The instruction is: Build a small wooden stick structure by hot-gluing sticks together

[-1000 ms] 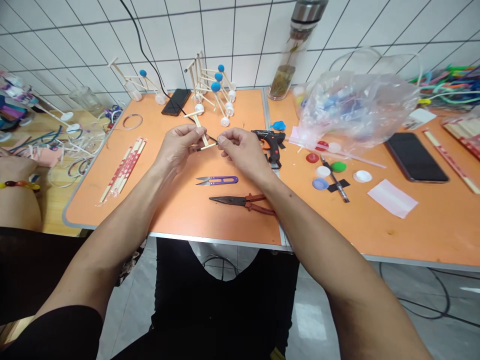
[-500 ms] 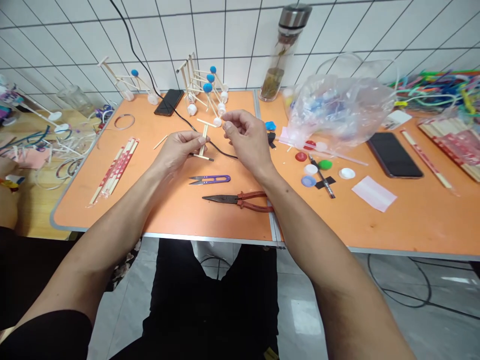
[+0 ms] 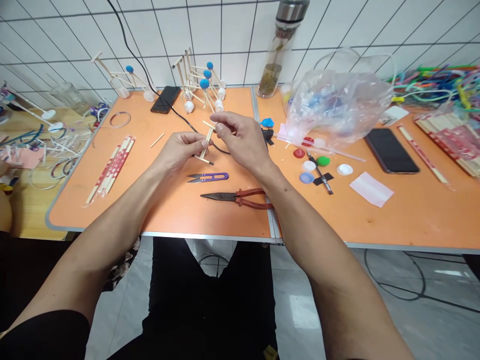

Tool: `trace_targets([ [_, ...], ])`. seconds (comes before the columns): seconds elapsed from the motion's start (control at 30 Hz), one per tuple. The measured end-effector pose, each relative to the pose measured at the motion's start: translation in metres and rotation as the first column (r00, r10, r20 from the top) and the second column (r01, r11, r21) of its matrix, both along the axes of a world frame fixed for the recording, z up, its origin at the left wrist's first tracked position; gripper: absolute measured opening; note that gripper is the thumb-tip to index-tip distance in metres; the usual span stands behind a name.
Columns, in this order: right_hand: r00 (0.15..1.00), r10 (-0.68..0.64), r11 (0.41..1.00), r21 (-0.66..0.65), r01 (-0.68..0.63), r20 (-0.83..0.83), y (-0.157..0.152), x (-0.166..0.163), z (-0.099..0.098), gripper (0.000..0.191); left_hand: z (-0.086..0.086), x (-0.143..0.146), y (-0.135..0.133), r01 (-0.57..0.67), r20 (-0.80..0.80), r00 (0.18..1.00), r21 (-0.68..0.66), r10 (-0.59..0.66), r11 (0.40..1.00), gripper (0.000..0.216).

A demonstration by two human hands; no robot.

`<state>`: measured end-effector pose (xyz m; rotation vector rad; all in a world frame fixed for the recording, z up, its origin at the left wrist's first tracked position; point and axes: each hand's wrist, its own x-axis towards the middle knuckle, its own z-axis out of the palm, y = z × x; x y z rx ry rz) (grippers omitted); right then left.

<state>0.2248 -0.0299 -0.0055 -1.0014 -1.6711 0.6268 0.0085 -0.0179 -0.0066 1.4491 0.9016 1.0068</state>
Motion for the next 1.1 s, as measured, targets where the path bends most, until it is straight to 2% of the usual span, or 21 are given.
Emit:
trace_targets([
  [0.43, 0.999, -0.021, 1.0, 0.01, 0.021, 0.035, -0.0027, -0.0031, 0.0013, 0.032, 0.0015, -0.0008, -0.001, 0.028, 0.011, 1.0, -0.015, -0.028, 0.999, 0.051],
  [1.1, 0.998, -0.04, 0.999, 0.017, 0.039, 0.051, -0.0046, -0.0052, 0.0026, 0.026, 0.0046, 0.0004, -0.004, -0.04, -0.044, 0.998, -0.008, 0.04, 0.999, 0.032],
])
